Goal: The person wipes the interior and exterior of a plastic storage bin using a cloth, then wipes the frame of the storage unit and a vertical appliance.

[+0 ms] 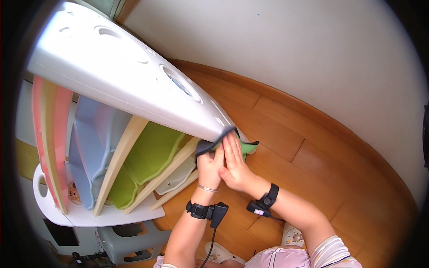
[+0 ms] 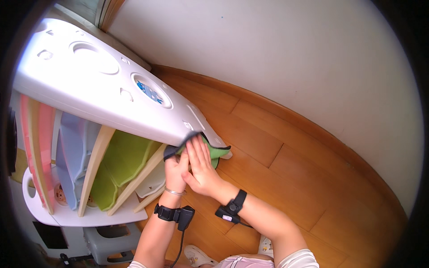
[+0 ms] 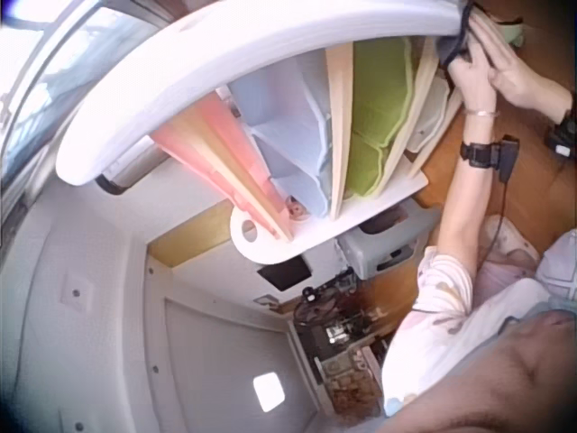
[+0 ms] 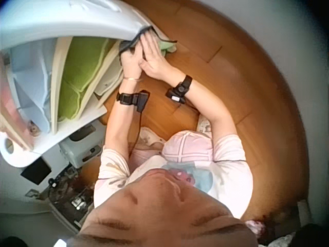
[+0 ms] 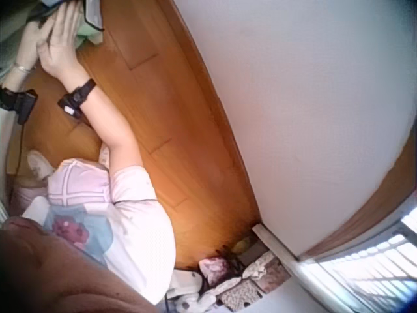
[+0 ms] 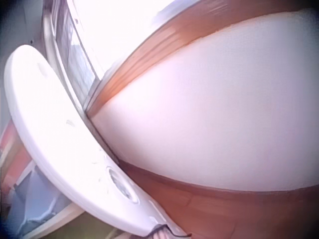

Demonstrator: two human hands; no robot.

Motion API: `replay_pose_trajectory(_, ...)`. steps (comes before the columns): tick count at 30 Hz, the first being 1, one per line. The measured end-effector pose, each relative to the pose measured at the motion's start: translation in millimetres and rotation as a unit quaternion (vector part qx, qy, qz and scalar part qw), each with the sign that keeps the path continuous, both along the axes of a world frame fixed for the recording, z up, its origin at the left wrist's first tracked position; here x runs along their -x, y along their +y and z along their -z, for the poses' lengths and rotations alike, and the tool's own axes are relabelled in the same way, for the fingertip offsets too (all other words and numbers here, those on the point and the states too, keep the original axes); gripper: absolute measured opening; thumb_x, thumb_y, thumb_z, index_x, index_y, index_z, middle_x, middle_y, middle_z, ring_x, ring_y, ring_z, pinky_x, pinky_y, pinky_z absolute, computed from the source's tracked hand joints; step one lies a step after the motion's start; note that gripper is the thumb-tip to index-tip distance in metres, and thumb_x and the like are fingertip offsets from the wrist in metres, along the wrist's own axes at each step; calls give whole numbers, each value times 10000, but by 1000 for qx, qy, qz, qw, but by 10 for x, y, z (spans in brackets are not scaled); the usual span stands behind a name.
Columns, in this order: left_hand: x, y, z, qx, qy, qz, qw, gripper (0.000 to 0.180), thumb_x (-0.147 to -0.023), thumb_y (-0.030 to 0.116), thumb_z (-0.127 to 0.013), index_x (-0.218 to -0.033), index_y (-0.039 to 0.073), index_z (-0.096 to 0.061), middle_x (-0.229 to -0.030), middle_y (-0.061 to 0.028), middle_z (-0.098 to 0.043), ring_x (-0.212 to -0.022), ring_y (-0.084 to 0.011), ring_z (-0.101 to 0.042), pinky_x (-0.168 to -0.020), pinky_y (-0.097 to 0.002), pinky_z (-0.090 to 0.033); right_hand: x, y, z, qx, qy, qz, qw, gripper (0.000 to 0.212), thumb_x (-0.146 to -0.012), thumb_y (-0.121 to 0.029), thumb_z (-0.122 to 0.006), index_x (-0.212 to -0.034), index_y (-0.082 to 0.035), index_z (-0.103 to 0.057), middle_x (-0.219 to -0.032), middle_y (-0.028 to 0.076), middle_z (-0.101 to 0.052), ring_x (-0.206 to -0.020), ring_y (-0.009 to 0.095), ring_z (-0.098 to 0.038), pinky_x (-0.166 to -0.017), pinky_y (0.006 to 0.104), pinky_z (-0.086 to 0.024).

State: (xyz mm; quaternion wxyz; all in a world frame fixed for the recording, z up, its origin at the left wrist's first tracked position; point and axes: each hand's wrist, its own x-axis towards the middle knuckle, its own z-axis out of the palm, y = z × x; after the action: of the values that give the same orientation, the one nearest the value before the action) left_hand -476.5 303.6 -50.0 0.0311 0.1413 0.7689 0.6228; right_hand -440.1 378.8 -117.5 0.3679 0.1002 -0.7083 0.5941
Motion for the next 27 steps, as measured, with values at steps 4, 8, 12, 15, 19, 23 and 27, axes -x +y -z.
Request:
replay_pose_trajectory(4, 91, -217, -136, 68, 53, -3, 996, 258, -959, 138, -550, -1144, -40, -534, -1081, -86, -610, -944, -146, -575, -858, -289, -468, 274, 217, -704, 28, 7, -38, 999, 667, -917, -358, -506, -1458, -41, -279, -1447, 205, -347, -1330, 382, -334, -1102, 474, -240)
replay_pose_trajectory(8, -18, -412, -51, 171, 180, -136, 959, 190, -928, 135, -586, -1022, -30, -577, -999, -117, -632, -917, -194, -594, -822, -323, -472, 355, 387, -664, 8, 11, -90, 996, 564, -966, -308, -478, -1448, -60, -321, -1443, 212, -368, -1328, 363, -364, -1108, 425, -277)
replay_pose_trajectory(12, 75, -374, -120, 356, 309, -101, 876, 366, -840, 123, -643, -1146, -40, -525, -1121, -222, -544, -1065, -357, -521, -936, -426, -408, 381, 363, 83, 63, -97, -84, 990, 493, -965, -308, -474, -1415, -120, -401, -1411, 198, -431, -1308, 367, -401, -1090, 417, -316)
replay_pose_trajectory(15, 166, -468, -73, 433, 304, -59, 847, 545, -807, 215, -672, -1243, -39, -464, -1180, -256, -496, -1121, -420, -456, -976, -483, -358, 258, 285, 722, 105, -206, -81, 970, 473, -985, -310, -419, -1421, -129, -397, -1425, 190, -422, -1328, 358, -381, -1103, 416, -297)
replay_pose_trajectory(19, 222, -397, -28, 512, 293, -55, 806, 665, -775, 315, -706, -1276, -31, -440, -1202, -274, -467, -1114, -450, -430, -982, -522, -333, 227, 319, 911, 115, -315, -71, 939, 469, -985, -289, -374, -1426, -131, -392, -1432, 187, -417, -1347, 348, -357, -1119, 412, -271)
replay_pose_trajectory(23, 240, -391, 57, 543, 275, -66, 791, 683, -755, 288, -722, -1284, -33, -434, -1237, -296, -440, -1127, -466, -418, -985, -494, -334, 359, 287, 98, 82, -150, -82, 982, 478, -977, -279, -378, -1432, -134, -382, -1441, 179, -413, -1330, 359, -381, -1115, 437, -279)
replay_pose_trajectory(27, 531, -812, 354, 561, 292, 5, 774, 678, -787, 313, -659, -1354, 39, -408, -1379, -238, -393, -1215, -407, -398, -986, -534, -297, 520, 260, -926, 53, 12, -119, 991, 489, -997, -316, -356, -1432, -94, -373, -1451, 213, -387, -1352, 372, -353, -1134, 438, -256)
